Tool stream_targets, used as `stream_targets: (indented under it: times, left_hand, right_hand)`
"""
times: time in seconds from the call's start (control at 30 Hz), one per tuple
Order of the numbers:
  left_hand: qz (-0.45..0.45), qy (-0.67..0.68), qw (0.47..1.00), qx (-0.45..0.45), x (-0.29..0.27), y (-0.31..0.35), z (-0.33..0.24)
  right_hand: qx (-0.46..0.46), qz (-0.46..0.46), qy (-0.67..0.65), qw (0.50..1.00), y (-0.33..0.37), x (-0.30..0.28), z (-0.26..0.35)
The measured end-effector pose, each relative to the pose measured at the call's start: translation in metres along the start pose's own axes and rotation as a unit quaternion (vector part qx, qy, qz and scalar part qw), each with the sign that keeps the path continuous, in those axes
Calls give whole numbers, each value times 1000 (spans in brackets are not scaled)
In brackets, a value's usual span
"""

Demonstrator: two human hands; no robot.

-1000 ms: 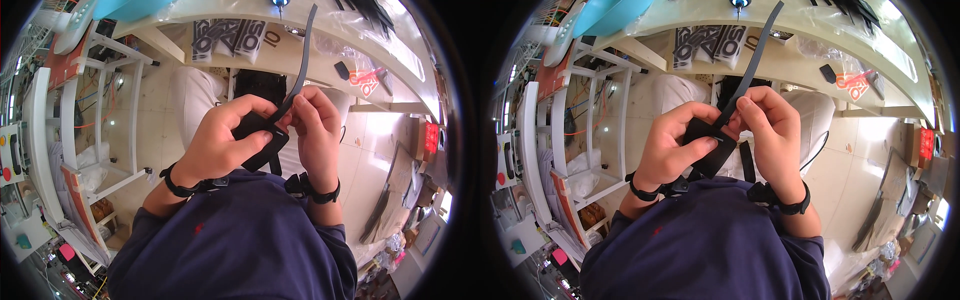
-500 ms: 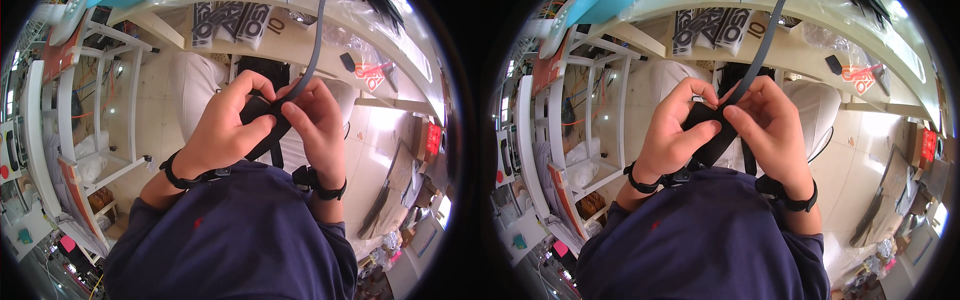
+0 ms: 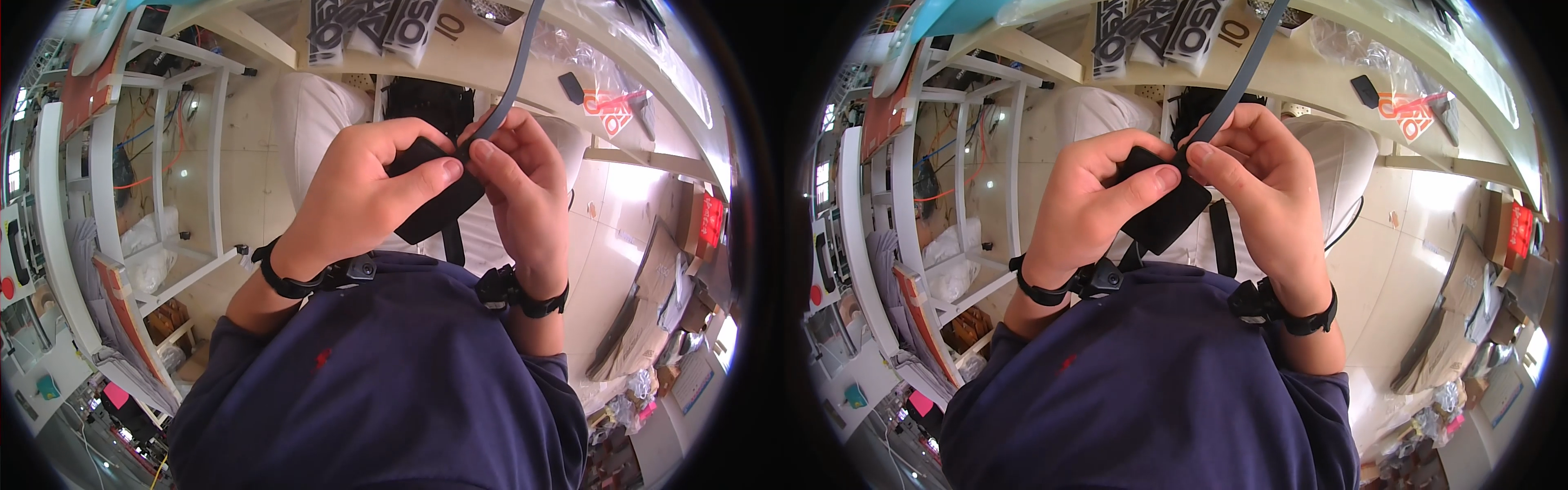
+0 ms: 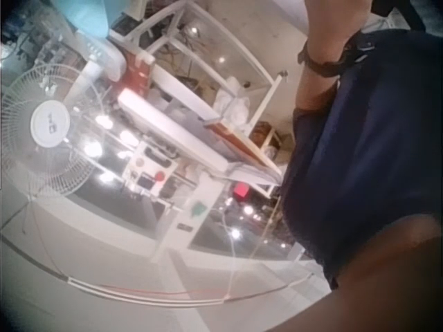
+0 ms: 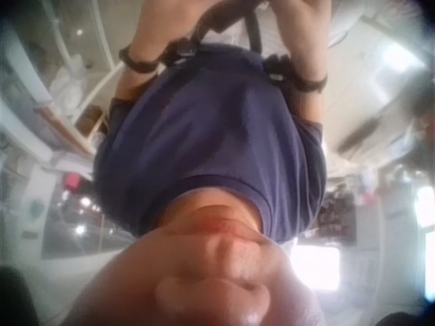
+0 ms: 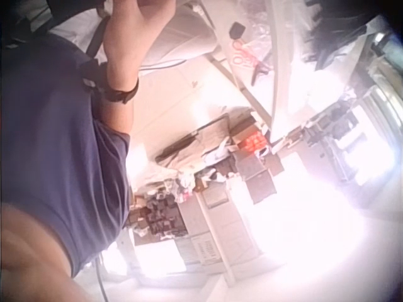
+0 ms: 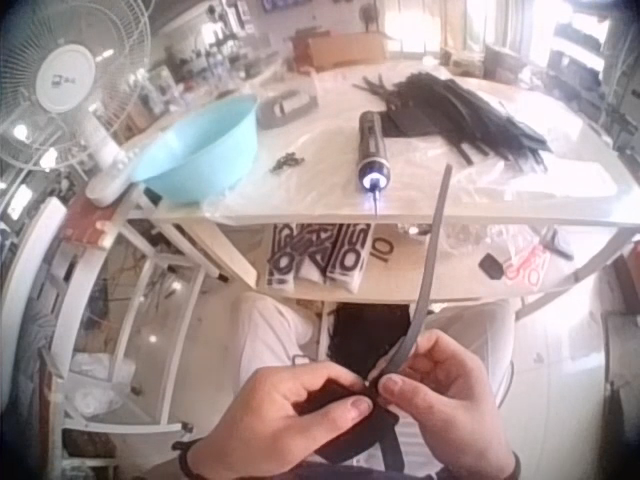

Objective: Assembling small plastic components using screws and a powered screwdriver.

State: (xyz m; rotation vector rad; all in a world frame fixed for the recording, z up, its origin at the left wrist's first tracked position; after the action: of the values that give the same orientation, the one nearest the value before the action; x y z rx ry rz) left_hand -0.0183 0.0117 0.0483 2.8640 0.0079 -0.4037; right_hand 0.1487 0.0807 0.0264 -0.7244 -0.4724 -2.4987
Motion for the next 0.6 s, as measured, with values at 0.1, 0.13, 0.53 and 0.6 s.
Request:
stream_targets:
  times: [0.1,0.13,0.53,0.6]
  left_hand:
    - [9,53,999,1,2,-2,-1]
    - [9,53,999,1,3,-3,1]
    - [-21,109,994,21,4,-2,6]
    - [17,117,993,-25,1,-3,1]
  right_hand:
    - [5,-10,2,1000,0,-1,-1]
    - [5,-13,6,1000,0,-2,-1]
    - [-21,-33,20,999,4,6,1]
    - [-24,-28,27,999,2,6,3]
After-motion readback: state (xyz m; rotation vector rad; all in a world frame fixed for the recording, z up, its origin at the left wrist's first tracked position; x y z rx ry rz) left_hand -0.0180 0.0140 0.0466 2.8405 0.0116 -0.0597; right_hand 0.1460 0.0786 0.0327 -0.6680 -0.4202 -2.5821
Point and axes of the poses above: each hand's wrist, its own y-axis away from the middle knuckle, its own x-axis out of the palm, z = x × y, the point moved 2 cm from there along -y, towards the middle knuckle, and after that the axes turned 10 degrees about -y, right-handed, at the moved point
